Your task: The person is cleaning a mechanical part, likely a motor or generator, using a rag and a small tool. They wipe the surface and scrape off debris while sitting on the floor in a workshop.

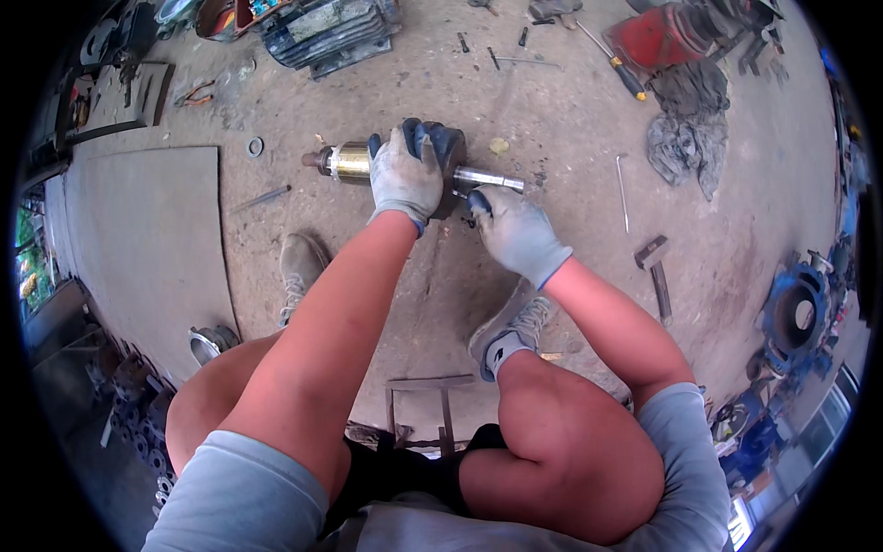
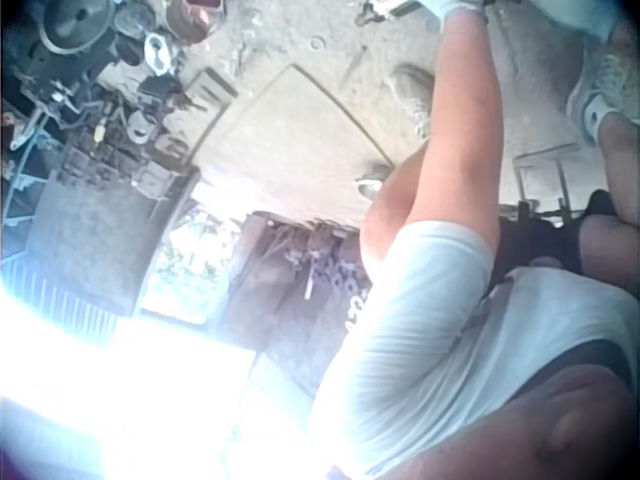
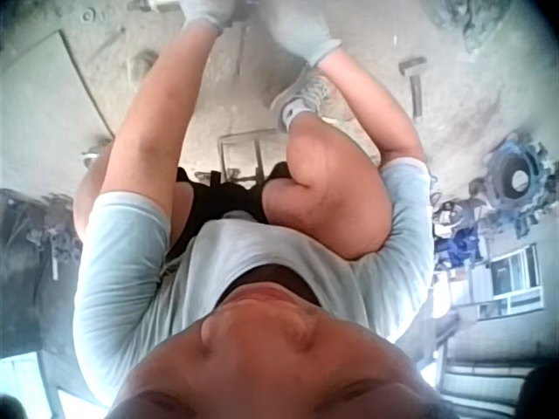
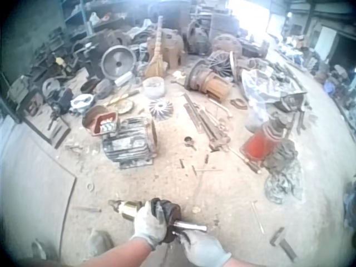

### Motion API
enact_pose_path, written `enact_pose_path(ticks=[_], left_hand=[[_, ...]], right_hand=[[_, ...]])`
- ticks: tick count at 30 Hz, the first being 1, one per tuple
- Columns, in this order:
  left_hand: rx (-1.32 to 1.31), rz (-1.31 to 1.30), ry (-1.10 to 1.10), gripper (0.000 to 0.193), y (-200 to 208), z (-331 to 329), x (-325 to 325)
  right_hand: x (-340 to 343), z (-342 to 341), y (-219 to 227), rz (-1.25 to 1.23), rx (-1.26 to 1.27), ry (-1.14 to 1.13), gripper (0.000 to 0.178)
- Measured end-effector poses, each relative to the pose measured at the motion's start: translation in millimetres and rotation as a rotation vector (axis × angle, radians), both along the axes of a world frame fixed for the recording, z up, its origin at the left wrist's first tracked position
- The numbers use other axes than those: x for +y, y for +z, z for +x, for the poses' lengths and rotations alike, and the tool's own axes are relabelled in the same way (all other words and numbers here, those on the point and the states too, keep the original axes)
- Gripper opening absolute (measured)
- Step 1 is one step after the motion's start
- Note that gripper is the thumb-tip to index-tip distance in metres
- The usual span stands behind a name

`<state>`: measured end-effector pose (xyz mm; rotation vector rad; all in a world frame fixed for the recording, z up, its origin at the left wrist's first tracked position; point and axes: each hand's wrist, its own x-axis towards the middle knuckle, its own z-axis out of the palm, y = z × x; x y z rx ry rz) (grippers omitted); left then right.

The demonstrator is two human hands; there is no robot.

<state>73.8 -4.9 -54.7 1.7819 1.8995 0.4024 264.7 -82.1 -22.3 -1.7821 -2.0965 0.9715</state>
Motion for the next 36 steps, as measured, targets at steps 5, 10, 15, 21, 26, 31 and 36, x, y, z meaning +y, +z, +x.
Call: enact_pose_path(ticks=[5,10,15,21,26,31,36], left_hand=[[0.011,0.018,0.001,0.042,-4.0,-2.6,1.0],[-0.006,0.024,0.002,0.042,1.4,-0.9,-1.2],[-0.016,-0.008,0.01,0.042,6.3,0.9,-1.6],[-0.017,0.033,-0.002,0.04,-5.3,-1.2,-0.3],[-0.03,-0.001,-0.007,0.04,0.2,0.4,-1.0],[-0.015,-0.002,-0.017,0.039,1.7,-0.3,0.0],[0.031,0.023,-0.057,0.04,1.9,-1.2,-0.5]], right_hand=[[3.2,-2.3,-3.5,-0.15,0.026,-0.117,0.037],[-1.4,-3.5,-5.4,-0.168,0.094,-0.171,0.031],[-18.0,-10.9,-23.2,-0.326,0.408,-0.43,0.03],[-14.4,-7.6,-57.5,-0.768,1.101,-0.718,0.026],[-13.8,-0.9,-72.5,-0.572,0.921,-0.478,0.029],[-10.8,21.3,-78.9,-0.572,0.272,-0.312,0.048],[-39.1,52.2,-82.0,-0.598,0.278,-0.432,0.04]])
